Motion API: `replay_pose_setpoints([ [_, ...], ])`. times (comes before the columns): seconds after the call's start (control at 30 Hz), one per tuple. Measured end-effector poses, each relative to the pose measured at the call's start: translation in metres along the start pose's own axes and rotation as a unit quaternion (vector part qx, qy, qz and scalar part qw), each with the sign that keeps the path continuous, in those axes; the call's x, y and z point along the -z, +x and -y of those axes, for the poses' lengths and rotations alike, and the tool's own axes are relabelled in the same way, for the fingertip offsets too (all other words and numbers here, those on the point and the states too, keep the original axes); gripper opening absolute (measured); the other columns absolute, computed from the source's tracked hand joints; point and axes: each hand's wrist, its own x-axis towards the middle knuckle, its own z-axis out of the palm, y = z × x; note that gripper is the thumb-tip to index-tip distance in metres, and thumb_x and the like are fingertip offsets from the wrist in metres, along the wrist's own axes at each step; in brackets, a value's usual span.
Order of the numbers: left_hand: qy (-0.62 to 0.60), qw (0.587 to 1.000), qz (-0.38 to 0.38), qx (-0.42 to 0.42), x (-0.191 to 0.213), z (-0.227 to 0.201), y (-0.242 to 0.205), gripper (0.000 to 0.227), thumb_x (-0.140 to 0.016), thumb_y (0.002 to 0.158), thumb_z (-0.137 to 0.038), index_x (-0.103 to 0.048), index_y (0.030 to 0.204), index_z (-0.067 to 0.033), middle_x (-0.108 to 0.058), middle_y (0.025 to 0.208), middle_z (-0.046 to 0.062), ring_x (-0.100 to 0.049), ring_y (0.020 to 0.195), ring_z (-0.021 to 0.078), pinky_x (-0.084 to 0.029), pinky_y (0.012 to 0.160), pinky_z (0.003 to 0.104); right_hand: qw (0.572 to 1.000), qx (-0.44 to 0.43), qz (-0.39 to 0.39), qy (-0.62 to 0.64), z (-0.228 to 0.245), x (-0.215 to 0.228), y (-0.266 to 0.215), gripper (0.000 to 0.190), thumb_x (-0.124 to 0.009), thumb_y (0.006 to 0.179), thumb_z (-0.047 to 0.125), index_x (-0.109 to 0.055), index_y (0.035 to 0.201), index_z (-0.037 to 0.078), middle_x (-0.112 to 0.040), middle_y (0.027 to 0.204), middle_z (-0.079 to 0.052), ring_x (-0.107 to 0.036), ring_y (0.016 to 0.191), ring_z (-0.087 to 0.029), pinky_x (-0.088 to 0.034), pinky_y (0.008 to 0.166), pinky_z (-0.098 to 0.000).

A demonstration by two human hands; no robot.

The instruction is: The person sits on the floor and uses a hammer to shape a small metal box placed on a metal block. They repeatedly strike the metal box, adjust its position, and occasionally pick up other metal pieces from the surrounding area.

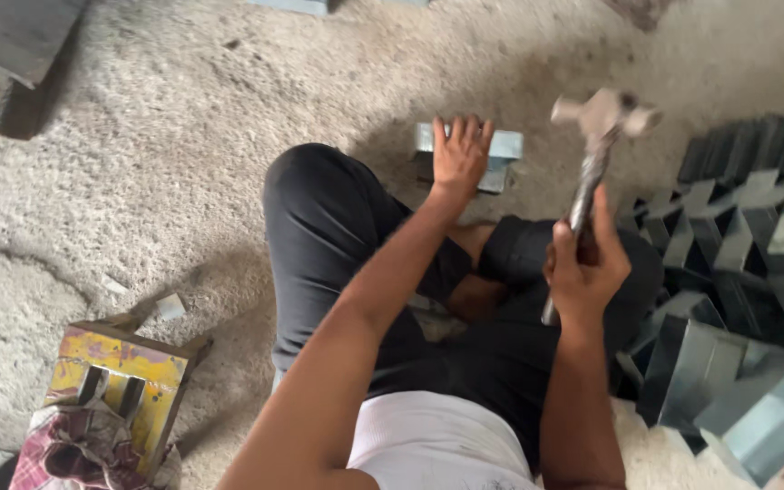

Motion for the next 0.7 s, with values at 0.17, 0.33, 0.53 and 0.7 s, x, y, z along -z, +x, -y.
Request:
replay_pose_setpoints([
  [0.17, 0.024, 0.999, 0.006, -0.020, -0.012, 0.003, 0.001, 0.033, -0.056, 0.091, -0.017, -0.064, 0.123, -0.0183, -0.066, 0.121, 0.006, -0.058, 0.112, 0.0274, -0.037, 0.103, 0.055, 0.976, 0.167, -0.046, -0.130, -0.031, 0.007, 0.016, 0.054, -0.066, 0.109, 0.006, -0.047, 0.159, 0.005, -0.064, 0.090, -0.007, -0.057, 0.067, -0.009, -0.046, 0.057, -0.0240],
  [0.33, 0.024, 0.999, 0.017, -0.013, -0.013, 0.005, 0.003, 0.028, -0.057, 0.092, -0.015, -0.064, 0.119, -0.0187, -0.066, 0.121, 0.003, -0.058, 0.116, 0.0265, -0.037, 0.102, 0.054, 0.940, 0.171, 0.069, -0.288, -0.074, 0.011, 0.050, 0.050, -0.068, 0.108, 0.012, -0.052, 0.156, 0.007, -0.071, 0.117, -0.018, -0.069, 0.092, -0.014, -0.055, 0.082, -0.0296],
  [0.53, 0.066, 0.998, 0.014, -0.020, -0.007, 0.004, -0.002, 0.030, -0.059, 0.087, -0.013, -0.064, 0.115, -0.0187, -0.066, 0.114, 0.003, -0.057, 0.111, 0.0251, -0.037, 0.101, 0.056, 0.984, -0.067, 0.000, -0.164, -0.077, 0.012, 0.044, 0.061, -0.064, 0.104, 0.011, -0.046, 0.162, 0.010, -0.062, 0.084, -0.015, -0.054, 0.066, -0.019, -0.046, 0.060, -0.0343],
  [0.7, 0.053, 0.998, 0.040, -0.017, 0.001, 0.000, 0.003, 0.023, -0.060, 0.093, -0.013, -0.063, 0.116, -0.0178, -0.064, 0.113, 0.004, -0.056, 0.110, 0.0261, -0.037, 0.102, 0.057, 0.942, 0.088, 0.094, -0.311, -0.075, 0.006, 0.046, 0.062, -0.069, 0.097, 0.003, -0.050, 0.157, 0.005, -0.064, 0.089, -0.017, -0.060, 0.075, -0.016, -0.050, 0.067, -0.0315],
])
